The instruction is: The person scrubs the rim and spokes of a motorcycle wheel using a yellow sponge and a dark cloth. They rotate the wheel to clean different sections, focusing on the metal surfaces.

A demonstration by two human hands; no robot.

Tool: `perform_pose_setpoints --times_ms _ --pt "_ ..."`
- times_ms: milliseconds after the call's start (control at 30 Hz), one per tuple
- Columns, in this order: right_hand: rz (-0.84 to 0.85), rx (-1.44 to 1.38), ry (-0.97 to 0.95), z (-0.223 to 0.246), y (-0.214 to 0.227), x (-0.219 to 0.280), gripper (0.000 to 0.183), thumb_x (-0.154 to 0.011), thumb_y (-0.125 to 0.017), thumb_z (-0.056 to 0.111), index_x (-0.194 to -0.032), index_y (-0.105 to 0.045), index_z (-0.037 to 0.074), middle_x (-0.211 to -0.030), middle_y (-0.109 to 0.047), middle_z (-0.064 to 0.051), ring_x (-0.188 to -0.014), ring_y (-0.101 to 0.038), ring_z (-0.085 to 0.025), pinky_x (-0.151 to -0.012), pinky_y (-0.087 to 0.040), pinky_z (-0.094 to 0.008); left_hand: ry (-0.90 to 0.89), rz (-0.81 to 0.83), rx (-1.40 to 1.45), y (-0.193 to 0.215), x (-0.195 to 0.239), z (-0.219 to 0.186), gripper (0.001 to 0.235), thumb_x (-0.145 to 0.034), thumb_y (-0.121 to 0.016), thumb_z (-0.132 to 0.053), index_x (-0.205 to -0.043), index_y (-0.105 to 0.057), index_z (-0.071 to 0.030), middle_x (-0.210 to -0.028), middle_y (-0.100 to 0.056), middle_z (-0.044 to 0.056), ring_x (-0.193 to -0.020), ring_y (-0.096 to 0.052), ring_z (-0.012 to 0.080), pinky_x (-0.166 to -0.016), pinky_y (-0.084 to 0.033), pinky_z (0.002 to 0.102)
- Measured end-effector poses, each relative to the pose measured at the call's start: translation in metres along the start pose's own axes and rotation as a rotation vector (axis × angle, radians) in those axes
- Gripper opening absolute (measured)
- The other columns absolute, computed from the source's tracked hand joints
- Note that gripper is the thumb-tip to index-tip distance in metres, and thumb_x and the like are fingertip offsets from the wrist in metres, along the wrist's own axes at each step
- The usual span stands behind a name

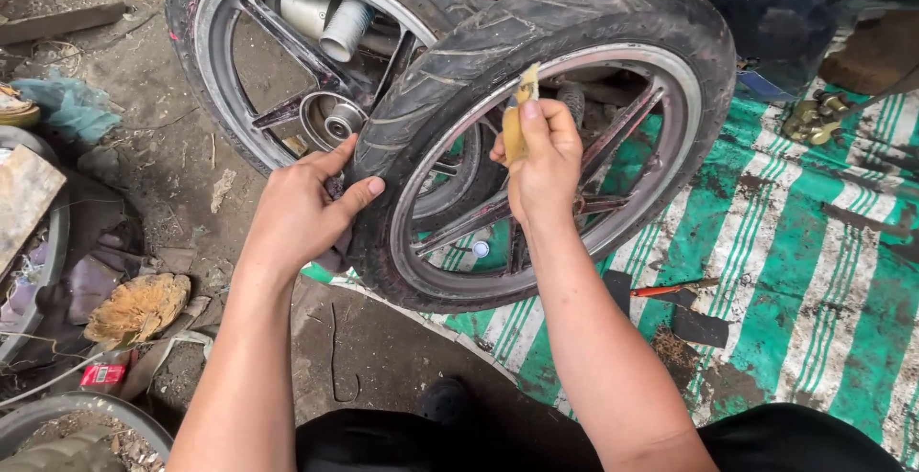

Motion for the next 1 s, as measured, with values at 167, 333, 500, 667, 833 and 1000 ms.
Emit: perform_pose_setpoints --times_ms 167,333,500,667,833,1000 --pt "-0.135 0.009 -0.068 -0.013 -0.012 -0.003 0.022 -0.106 -0.078 0.028 -0.101 -0.066 0.010 -0.077 -0.076 -0.016 -0.051 -0.072 -0.022 -0.044 -0.063 -0.028 -0.014 -0.006 0.049 -0.001 -0.003 0.000 0.067 -0.095 -0.084 -0.044 -0.153 -0.072 -0.013 -0.126 -0.081 0.016 -0.121 -0.074 0.0470 -0.098 -0.058 0.057" --pt "-0.152 -0.013 -0.134 -0.012 -0.022 0.010 0.026 -0.106 -0.077 0.030 -0.095 -0.065 0.010 -0.069 -0.072 -0.017 -0.046 -0.073 -0.026 -0.036 -0.059 -0.029 -0.034 -0.031 0.079 -0.002 -0.004 0.002 0.065 -0.095 -0.086 -0.043 -0.152 -0.073 -0.014 -0.124 -0.082 0.016 -0.118 -0.075 0.0459 -0.096 -0.058 0.056" --pt "-0.026 0.250 -0.189 -0.055 -0.043 0.069 0.021 -0.107 -0.072 0.017 -0.090 -0.066 0.006 -0.074 -0.076 -0.023 -0.048 -0.076 -0.030 -0.036 -0.056 -0.029 -0.031 -0.049 0.102 -0.003 -0.002 0.002 0.066 -0.094 -0.088 -0.043 -0.151 -0.073 -0.015 -0.121 -0.081 0.014 -0.116 -0.076 0.0422 -0.096 -0.059 0.053" --pt "-0.095 0.216 -0.079 -0.012 -0.032 0.026 0.017 -0.107 -0.068 0.016 -0.093 -0.065 0.006 -0.078 -0.076 -0.023 -0.051 -0.078 -0.032 -0.037 -0.057 -0.029 -0.039 -0.050 0.105 -0.005 -0.001 0.003 0.066 -0.094 -0.088 -0.043 -0.152 -0.072 -0.015 -0.121 -0.081 0.014 -0.115 -0.076 0.0435 -0.095 -0.058 0.054" --pt "-0.167 0.080 0.007 0.008 -0.026 0.010 0.019 -0.110 -0.065 0.023 -0.100 -0.061 0.008 -0.085 -0.077 -0.020 -0.052 -0.078 -0.029 -0.036 -0.059 -0.026 -0.043 -0.057 0.108 -0.004 -0.002 0.003 0.066 -0.094 -0.089 -0.043 -0.152 -0.073 -0.015 -0.120 -0.081 0.013 -0.114 -0.076 0.0424 -0.094 -0.059 0.053" --pt "0.055 0.362 -0.061 -0.026 -0.042 0.048 0.020 -0.112 -0.065 0.014 -0.094 -0.066 0.005 -0.083 -0.079 -0.021 -0.056 -0.080 -0.027 -0.038 -0.059 -0.025 -0.037 -0.055 0.100 -0.004 -0.002 0.004 0.066 -0.094 -0.088 -0.044 -0.152 -0.073 -0.015 -0.123 -0.081 0.015 -0.117 -0.075 0.0442 -0.095 -0.058 0.055"
Point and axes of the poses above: each hand's wrist, its own x-axis away from the middle knuckle, its own y-axis out of the back of the hand, z = x × y, the point moved 6 cm from there along -x, towards the middle knuckle
